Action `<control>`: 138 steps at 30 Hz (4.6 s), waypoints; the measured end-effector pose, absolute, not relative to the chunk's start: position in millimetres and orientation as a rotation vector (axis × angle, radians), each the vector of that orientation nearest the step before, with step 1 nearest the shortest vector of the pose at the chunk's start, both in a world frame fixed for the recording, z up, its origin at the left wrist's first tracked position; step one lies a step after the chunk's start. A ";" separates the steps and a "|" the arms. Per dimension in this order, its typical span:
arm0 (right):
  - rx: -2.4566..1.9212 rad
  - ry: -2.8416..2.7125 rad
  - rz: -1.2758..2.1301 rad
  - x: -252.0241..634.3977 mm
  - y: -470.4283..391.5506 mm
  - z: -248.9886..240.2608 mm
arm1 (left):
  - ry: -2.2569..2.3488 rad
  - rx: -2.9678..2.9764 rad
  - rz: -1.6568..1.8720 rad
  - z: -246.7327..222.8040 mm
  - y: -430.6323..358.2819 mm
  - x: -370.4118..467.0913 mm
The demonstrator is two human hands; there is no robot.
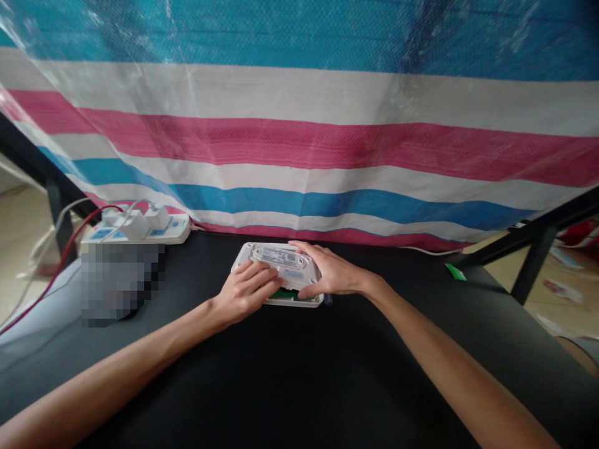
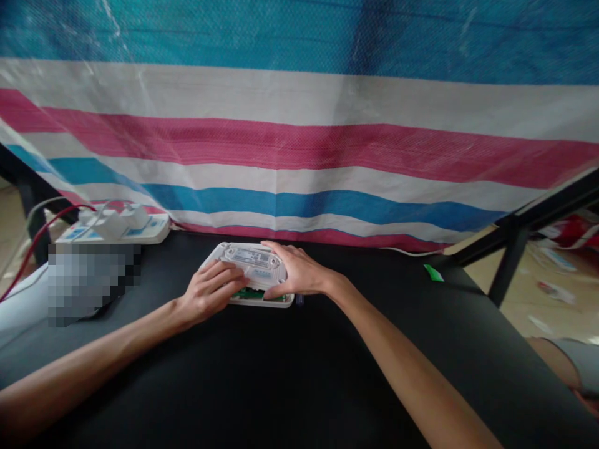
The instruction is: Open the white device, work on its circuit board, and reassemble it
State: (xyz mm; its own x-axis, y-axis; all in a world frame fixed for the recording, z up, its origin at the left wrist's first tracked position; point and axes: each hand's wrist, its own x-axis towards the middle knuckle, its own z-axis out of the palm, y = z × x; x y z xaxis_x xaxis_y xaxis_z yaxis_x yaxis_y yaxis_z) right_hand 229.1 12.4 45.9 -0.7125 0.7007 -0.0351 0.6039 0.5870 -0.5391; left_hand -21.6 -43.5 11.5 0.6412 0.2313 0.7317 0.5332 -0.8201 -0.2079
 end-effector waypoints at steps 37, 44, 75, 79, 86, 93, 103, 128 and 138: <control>-1.127 -2.659 0.513 233.5 -9.3 14.3 | -1.212 -2.971 -0.080 29.5 -9.0 -56.1; -1.199 -2.700 0.395 232.6 -18.3 7.3 | -1.210 -3.018 -0.048 25.2 -10.2 -60.3; -1.291 -2.436 0.453 229.6 6.5 18.0 | -1.487 -2.771 -0.119 3.3 -29.2 -17.0; -1.390 -2.389 0.439 234.6 12.4 29.4 | -1.455 -2.753 -0.162 -5.3 -26.6 -10.3; -1.376 -2.370 0.748 234.9 16.2 33.7 | -1.413 -2.772 -0.256 -10.4 -20.9 -13.3; -1.736 -2.342 0.351 247.9 41.6 48.5 | -1.494 -2.812 -0.121 2.5 6.4 -7.8; -1.961 -2.379 0.894 253.3 34.0 37.0 | -1.363 -3.058 -0.435 31.9 13.2 -19.0; -1.360 -1.666 1.310 263.7 26.4 61.4 | -1.427 -3.144 -0.824 29.8 -0.5 -15.9; -1.069 -1.526 1.488 214.6 1.1 44.5 | -1.759 -3.509 -1.299 29.9 -20.2 5.2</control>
